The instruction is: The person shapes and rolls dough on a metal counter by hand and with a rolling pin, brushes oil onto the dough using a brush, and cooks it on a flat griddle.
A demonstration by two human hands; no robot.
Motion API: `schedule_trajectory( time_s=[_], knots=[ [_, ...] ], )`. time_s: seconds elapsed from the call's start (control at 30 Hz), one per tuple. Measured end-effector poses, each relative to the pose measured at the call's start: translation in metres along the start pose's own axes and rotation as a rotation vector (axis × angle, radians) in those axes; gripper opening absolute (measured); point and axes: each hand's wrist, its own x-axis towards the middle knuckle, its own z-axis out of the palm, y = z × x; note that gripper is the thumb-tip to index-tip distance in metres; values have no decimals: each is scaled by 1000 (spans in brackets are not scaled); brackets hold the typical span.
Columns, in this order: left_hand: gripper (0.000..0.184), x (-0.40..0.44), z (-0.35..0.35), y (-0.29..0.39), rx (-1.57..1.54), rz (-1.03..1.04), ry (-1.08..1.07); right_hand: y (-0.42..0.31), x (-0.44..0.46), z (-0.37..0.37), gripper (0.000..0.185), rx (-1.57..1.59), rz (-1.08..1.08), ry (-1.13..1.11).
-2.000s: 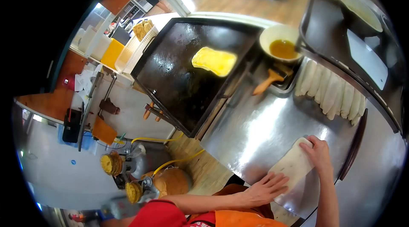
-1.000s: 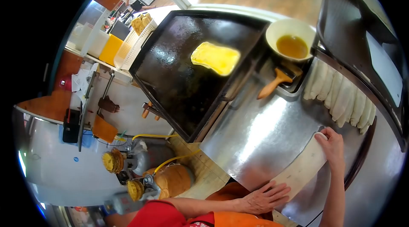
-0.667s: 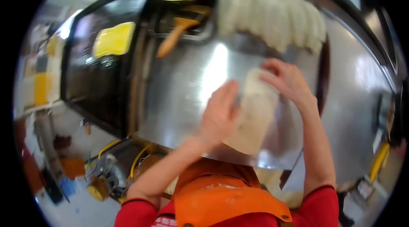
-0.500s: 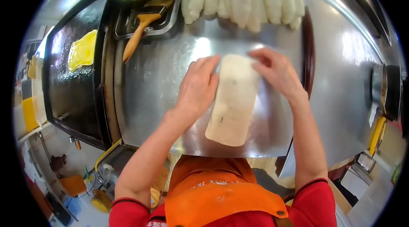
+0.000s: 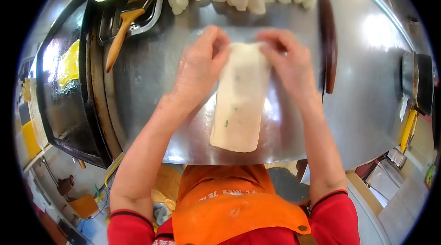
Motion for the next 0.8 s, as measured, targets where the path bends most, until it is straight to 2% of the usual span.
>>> schedule_trajectory(
  time_s=[0.07,0.17,0.27,0.37,0.47,0.67,0.8],
  knots=[
    [11,5,-4,-3,39,97,44,3,3,5,20,26,55,9],
    [18,6,4,-29,215,246,70,25,2,14,19,-145,-204,56],
    [37,-10,7,-19,-204,-33,47,15,-12,20,27,130,-51,131],
    [58,-25,13,-24,-508,76,3,30,-32,40,47,214,-148,195],
    [69,-30,19,-18,-618,90,-76,15,-29,47,65,220,-116,149],
    [73,-70,28,-26,-562,197,-110,20,-48,61,70,633,-5,231],
    [76,-105,16,-8,-565,215,-151,-10,-83,71,62,610,105,258]
  ],
)
